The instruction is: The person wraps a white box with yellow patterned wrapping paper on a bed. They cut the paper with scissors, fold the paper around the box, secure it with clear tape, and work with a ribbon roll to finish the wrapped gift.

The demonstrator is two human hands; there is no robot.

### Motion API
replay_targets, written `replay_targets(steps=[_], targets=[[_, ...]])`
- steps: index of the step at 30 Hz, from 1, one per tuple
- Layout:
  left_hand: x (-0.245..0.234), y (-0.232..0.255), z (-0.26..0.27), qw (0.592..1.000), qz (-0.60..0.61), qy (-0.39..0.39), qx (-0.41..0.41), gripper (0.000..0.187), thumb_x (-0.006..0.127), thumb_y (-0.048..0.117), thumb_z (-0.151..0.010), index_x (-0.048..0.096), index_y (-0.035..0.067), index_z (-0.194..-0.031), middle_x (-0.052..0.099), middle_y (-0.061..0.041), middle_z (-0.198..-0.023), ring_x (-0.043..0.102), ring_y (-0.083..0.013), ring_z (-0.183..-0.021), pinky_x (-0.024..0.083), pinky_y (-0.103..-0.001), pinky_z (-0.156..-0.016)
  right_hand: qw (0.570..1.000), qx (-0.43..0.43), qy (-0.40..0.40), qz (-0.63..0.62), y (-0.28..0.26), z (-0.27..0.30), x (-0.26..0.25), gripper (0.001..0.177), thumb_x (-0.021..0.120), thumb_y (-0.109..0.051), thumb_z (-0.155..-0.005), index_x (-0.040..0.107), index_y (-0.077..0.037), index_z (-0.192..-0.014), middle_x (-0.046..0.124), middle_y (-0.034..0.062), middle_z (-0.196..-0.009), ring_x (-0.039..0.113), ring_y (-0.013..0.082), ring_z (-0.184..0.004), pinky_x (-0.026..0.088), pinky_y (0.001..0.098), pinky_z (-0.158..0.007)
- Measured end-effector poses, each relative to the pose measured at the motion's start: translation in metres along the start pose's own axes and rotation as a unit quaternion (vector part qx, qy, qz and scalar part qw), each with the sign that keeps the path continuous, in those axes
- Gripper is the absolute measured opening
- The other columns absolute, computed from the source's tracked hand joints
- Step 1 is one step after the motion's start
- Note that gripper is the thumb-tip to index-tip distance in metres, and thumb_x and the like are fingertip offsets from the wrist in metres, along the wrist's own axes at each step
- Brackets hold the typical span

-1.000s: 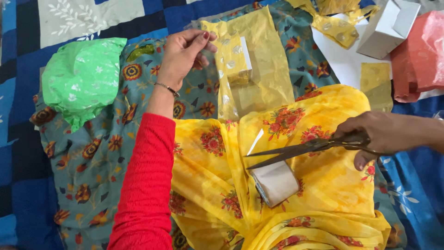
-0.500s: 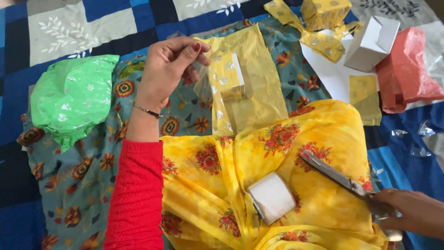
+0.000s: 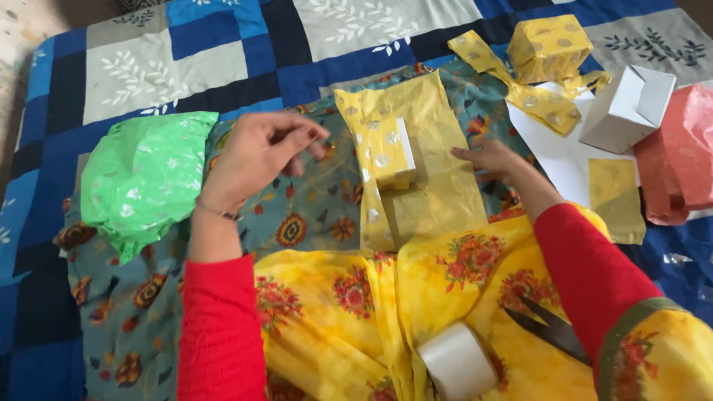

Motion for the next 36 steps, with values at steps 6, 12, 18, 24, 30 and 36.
replay_targets(steps=[6, 12, 18, 24, 30, 36], targets=[[-0.004, -0.087, -0.021, 0.992, 0.105, -0.049, -0.047, 0.022, 0.063, 0.020, -0.103, 0.076, 0.004, -0.109, 0.074, -0.001, -0.086, 0.059, -0.0026, -0.060, 0.048, -0.019, -0.052, 0.993, -0.104, 0.039, 0.029, 0.006, -0.037, 0.024, 0.061, 0.082, -0.026, -0.084, 0.061, 0.006, -0.132, 0.063, 0.0060, -0.080, 0.060, 0.0160, -0.068, 0.047, 0.0350, -0.056], [0.051, -0.191, -0.063, 0.978, 0.175, -0.042, -0.102, 0.022, 0.063, 0.020, -0.103, 0.076, 0.003, -0.110, 0.073, 0.000, -0.085, 0.054, -0.0028, -0.056, 0.043, -0.019, -0.049, 0.975, -0.219, -0.005, -0.030, -0.031, -0.011, 0.046, 0.059, 0.077, -0.011, -0.084, 0.054, 0.000, -0.136, 0.058, -0.0010, -0.082, 0.056, 0.0086, -0.069, 0.046, 0.0283, -0.057], [0.088, -0.256, -0.081, 0.968, 0.185, 0.005, -0.168, 0.026, 0.059, 0.022, -0.102, 0.075, 0.004, -0.111, 0.074, 0.002, -0.083, 0.054, -0.0031, -0.054, 0.042, -0.020, -0.047, 0.962, -0.265, -0.048, -0.029, -0.072, 0.020, 0.078, 0.056, 0.075, -0.006, -0.087, 0.053, 0.001, -0.138, 0.056, -0.0011, -0.087, 0.055, 0.0057, -0.077, 0.047, 0.0236, -0.067], [0.108, -0.291, -0.091, 0.944, 0.254, 0.000, -0.210, 0.026, 0.060, 0.024, -0.103, 0.076, 0.005, -0.110, 0.071, 0.004, -0.081, 0.053, -0.0026, -0.056, 0.039, -0.020, -0.048, 0.959, -0.270, -0.079, -0.046, -0.078, 0.036, 0.096, 0.055, 0.072, -0.003, -0.087, 0.052, 0.002, -0.138, 0.057, -0.0008, -0.087, 0.054, 0.0059, -0.075, 0.046, 0.0242, -0.064], [0.120, -0.301, -0.098, 0.940, 0.271, 0.001, -0.205, 0.026, 0.061, 0.023, -0.103, 0.077, 0.003, -0.110, 0.071, 0.004, -0.082, 0.052, -0.0007, -0.059, 0.038, -0.019, -0.050, 0.960, -0.274, -0.062, -0.008, -0.082, 0.035, 0.098, 0.056, 0.073, -0.004, -0.087, 0.052, 0.002, -0.139, 0.059, 0.0000, -0.085, 0.054, 0.0054, -0.073, 0.047, 0.0240, -0.064], [0.133, -0.306, -0.106, 0.943, 0.270, 0.029, -0.192, 0.023, 0.064, 0.018, -0.101, 0.076, 0.000, -0.108, 0.075, 0.001, -0.085, 0.061, -0.0009, -0.064, 0.041, -0.019, -0.051, 0.968, -0.209, -0.090, -0.107, -0.077, 0.027, 0.100, 0.040, 0.058, -0.019, -0.102, 0.057, -0.002, -0.138, 0.063, -0.0016, -0.079, 0.052, 0.0049, -0.063, 0.045, 0.0239, -0.058]])
Point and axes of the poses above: each hand's wrist, its own z-axis away from the middle knuckle, its own x-axis out of the palm, y = z × x, the point moved 3 cm from there along -z, towards the middle knuckle
